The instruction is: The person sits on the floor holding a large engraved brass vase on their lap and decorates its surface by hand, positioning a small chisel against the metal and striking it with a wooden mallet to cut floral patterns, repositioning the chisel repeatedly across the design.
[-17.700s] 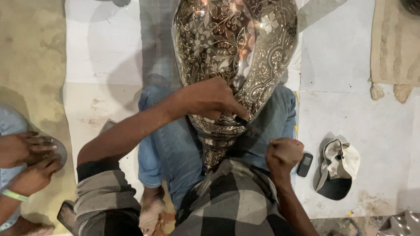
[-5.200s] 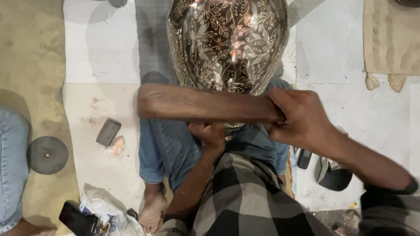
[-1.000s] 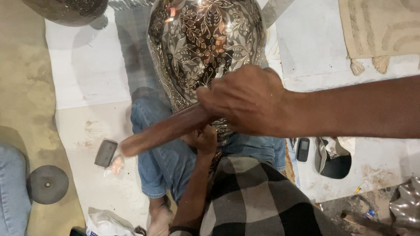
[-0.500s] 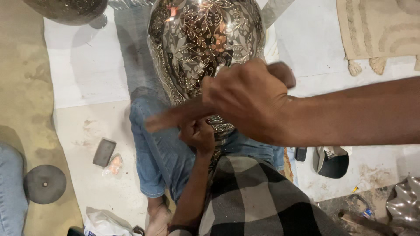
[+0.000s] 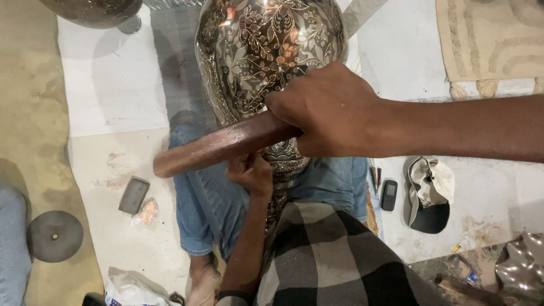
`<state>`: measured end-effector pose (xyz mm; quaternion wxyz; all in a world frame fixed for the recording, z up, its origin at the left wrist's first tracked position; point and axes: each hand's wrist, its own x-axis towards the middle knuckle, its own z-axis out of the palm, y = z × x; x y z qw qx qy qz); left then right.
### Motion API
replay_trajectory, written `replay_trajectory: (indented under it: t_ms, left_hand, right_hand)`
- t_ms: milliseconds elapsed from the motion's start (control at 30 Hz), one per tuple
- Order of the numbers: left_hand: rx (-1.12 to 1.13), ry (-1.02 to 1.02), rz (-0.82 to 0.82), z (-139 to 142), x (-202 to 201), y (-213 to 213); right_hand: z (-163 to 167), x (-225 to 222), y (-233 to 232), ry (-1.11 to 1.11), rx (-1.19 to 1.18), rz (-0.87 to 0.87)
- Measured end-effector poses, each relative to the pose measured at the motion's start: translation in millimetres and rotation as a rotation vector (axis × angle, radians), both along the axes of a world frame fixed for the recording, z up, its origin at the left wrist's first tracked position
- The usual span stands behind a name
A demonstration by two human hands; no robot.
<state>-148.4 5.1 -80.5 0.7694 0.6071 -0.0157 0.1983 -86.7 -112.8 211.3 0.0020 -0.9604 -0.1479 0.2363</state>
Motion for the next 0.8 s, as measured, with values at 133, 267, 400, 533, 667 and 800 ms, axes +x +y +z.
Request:
replay_trajectory:
  t_ms: [133,267,400,533,667,800]
  left_hand:
    - [0.038,0.036,0.024,5.2,1.5,-0.8]
    - [0.128,-0.011,0.052,14.0,3.7,-1.9]
    - [0.107,-0.001,0.037,19.4,4.3,-0.5]
    - [0.183,0.021,0.012,21.1,5.3,0.0]
    - [-0.215,0.128,-0.047,21.3,6.2,-4.0]
    - [-0.173,-0.014,-0.098,21.2,4.5,-5.8]
  right_hand:
    - [-1.2,0.4,8.1,-0.062,0.027,0.006]
    - [-9.3,4.9,18.1,-0.048,-0.334,0.186]
    - [-7.1,12.3,23.9,-0.444,0.099,0.241]
    - [-0.1,17.0,31.2,0.063,-0.595,0.32]
    - [1.6,21.0,31.8,0.02,-0.33,0.161]
    - [-4.3,23.2,25.2,0.068,-0.29,0.004]
